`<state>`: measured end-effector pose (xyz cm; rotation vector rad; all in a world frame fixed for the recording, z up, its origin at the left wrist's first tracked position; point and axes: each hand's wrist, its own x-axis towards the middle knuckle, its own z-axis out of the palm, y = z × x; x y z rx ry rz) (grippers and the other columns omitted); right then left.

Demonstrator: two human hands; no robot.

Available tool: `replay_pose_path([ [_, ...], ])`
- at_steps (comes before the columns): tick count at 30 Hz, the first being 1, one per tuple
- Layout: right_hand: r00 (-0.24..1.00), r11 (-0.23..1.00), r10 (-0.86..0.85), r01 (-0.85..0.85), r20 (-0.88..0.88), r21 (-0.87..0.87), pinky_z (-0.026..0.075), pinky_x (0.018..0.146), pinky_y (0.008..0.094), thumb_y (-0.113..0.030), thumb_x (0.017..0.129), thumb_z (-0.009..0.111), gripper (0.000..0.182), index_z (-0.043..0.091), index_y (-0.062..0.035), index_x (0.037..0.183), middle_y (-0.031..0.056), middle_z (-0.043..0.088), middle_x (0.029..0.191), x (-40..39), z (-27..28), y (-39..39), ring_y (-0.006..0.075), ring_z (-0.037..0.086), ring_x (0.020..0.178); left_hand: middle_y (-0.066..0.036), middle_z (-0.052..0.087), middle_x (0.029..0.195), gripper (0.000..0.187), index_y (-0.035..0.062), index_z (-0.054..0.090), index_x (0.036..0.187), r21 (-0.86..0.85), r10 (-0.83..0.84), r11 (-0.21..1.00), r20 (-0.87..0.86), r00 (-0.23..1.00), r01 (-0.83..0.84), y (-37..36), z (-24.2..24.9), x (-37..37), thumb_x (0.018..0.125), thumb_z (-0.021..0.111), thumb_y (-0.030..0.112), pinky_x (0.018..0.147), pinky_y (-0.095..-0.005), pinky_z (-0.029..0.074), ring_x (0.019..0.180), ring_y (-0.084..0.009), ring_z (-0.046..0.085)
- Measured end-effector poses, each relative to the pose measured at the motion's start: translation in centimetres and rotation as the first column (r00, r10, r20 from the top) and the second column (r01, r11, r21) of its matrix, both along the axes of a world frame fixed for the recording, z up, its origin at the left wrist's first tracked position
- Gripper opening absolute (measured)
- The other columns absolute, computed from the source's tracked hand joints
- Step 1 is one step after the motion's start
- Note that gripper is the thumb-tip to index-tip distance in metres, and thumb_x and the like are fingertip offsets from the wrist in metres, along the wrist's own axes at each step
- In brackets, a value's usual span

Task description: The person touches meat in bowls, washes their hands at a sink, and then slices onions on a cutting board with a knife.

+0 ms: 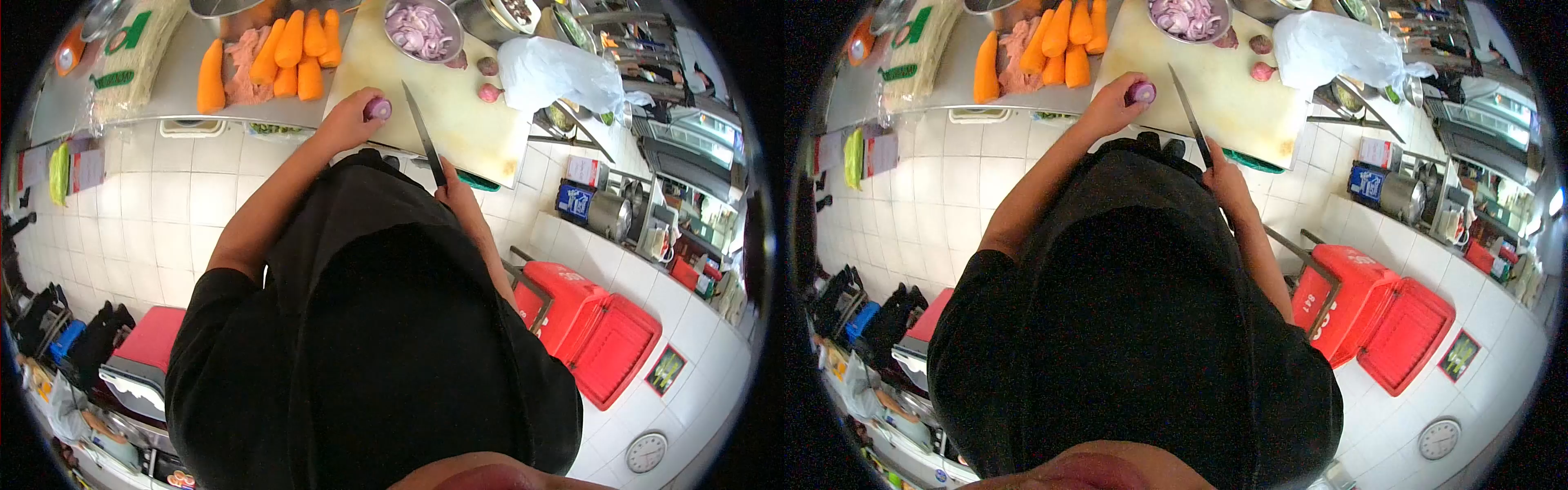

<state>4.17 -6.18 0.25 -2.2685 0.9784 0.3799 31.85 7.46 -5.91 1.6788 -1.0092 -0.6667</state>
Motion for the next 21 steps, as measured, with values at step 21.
replay_pose_path([
  [21, 0.979, 0.978, 0.202, -0.203, -0.013, -0.057, 0.052, 0.069, 0.0577, -0.016, 0.1, 0.054, 0.072, 0.021, -0.0344, 0.161, 0.0282, 0.069, 0.081, 5.6, 6.7, 1.2, 0.0467, 0.069, 0.078, -0.013, 0.06, 0.103, 0.04, 0.0024, 0.064, 0.12, -0.095, 0.297, 0.952, 0.038, 0.954, -0.292, -0.7, -0.6, -0.4, 0.082, 0.078, 0.006, 0.077, -0.0352, 0.055, 0.083, -0.0248, 0.066],
])
